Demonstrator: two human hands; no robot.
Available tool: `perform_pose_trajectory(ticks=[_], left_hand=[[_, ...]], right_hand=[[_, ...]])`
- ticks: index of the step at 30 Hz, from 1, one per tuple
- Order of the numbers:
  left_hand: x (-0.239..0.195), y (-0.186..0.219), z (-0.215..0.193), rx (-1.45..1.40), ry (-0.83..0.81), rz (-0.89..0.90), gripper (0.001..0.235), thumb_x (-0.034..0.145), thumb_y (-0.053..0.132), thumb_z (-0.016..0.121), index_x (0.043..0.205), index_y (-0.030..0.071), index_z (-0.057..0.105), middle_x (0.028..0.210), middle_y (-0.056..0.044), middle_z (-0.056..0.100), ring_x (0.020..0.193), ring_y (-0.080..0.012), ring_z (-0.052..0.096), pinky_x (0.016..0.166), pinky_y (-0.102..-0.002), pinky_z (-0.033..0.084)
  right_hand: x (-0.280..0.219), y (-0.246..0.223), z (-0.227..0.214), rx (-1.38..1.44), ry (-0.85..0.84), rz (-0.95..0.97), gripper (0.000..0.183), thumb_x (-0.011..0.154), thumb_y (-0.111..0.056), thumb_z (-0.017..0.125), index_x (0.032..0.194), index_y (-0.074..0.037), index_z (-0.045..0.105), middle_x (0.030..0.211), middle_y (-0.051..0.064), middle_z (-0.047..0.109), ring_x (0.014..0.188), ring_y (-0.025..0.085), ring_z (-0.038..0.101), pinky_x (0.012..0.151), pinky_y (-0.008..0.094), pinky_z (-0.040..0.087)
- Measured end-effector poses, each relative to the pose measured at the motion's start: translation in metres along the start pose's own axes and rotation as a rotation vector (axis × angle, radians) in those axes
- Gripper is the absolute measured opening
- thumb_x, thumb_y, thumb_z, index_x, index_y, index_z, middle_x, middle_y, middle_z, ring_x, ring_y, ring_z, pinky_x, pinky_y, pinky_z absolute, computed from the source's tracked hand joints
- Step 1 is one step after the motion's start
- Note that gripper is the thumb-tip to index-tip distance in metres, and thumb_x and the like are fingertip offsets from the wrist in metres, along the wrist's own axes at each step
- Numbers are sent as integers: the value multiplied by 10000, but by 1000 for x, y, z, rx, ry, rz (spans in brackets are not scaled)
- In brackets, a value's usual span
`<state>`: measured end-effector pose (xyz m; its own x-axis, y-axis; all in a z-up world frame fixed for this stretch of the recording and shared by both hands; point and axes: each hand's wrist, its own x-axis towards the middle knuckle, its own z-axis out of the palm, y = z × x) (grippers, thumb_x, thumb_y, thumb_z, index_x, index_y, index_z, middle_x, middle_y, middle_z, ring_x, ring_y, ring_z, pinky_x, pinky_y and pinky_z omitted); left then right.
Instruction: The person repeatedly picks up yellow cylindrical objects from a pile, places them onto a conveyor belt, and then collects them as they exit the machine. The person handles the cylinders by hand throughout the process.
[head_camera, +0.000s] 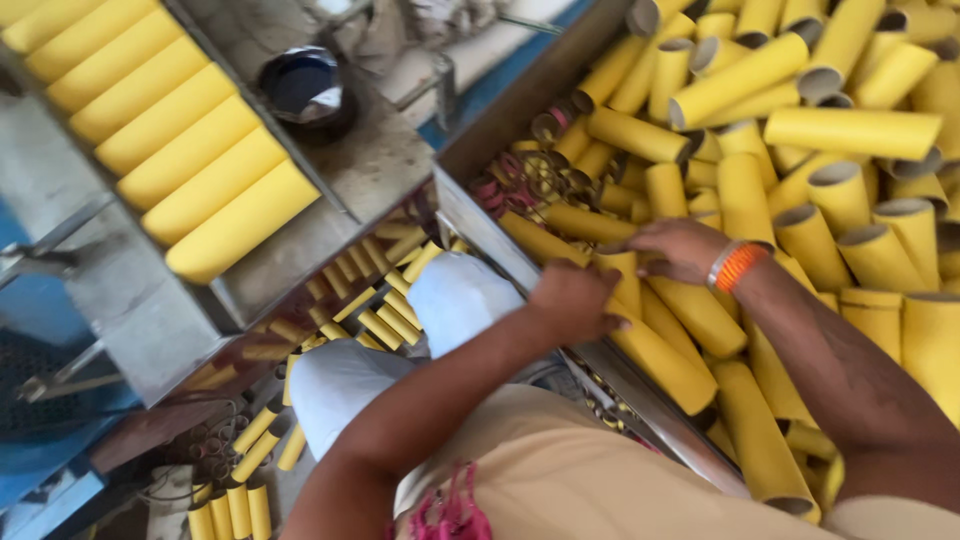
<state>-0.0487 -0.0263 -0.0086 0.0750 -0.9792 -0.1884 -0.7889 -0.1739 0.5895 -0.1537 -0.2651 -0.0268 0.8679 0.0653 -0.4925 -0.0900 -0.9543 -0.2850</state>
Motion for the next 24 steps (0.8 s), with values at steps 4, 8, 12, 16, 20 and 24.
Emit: perform_pose_trajectory(ticks=[4, 8, 12, 16, 20, 24], left_hand=[[3, 15, 6, -173, 107, -50, 421, 829, 388, 739, 1161, 148, 643, 997, -95, 751, 977, -312, 724, 936, -477, 515], [-16, 15, -7, -396, 434, 28, 320, 828, 261, 749, 1124, 164, 675, 964, -73, 771, 973, -310, 729, 931, -471, 526], [-69, -15, -33, -431, 914, 122, 312, 899, 160, 728, 1198, 139, 640, 1043, -81, 726, 1015, -291, 719, 922, -428, 573], [-157, -78, -63, -587, 1175, -41, 286, 937, 21, 712, 1206, 81, 640, 1046, -94, 676, 878, -169, 704, 776, -334, 579], [-249, -134, -83, -824, 1457, -188, 220, 1004, 37, 661, 1218, 64, 613, 1004, 6, 590, 890, -74, 566, 756, -261, 508], [-301, -156, -78, -540, 1658, -371, 183, 1022, 47, 670, 1199, 38, 621, 967, 3, 625, 899, -80, 565, 862, -242, 495]], right_hand=[[-14, -6, 0, 115, 259, -120, 410, 769, -104, 767, 1167, -150, 679, 1221, 65, 675, 1093, 284, 673, 906, 378, 553], [-25, -26, -31, 95, 395, -28, 352, 781, -109, 776, 1122, -155, 699, 1353, 53, 657, 1162, 271, 666, 874, 355, 571], [-24, -62, -71, 71, 506, 37, 325, 860, -136, 732, 1184, -132, 714, 1245, 57, 721, 1045, 264, 706, 875, 362, 566], [-3, -91, -89, -41, 619, -30, 192, 949, -162, 690, 1133, -121, 727, 1146, 91, 745, 965, 289, 718, 838, 368, 570], [24, -92, -85, -35, 665, 38, 222, 969, -154, 685, 1184, -116, 722, 1043, 142, 740, 868, 311, 710, 814, 390, 566], [38, -74, -48, -31, 734, 110, 273, 963, -155, 700, 1233, -130, 732, 1061, 169, 731, 904, 339, 710, 849, 424, 566]])
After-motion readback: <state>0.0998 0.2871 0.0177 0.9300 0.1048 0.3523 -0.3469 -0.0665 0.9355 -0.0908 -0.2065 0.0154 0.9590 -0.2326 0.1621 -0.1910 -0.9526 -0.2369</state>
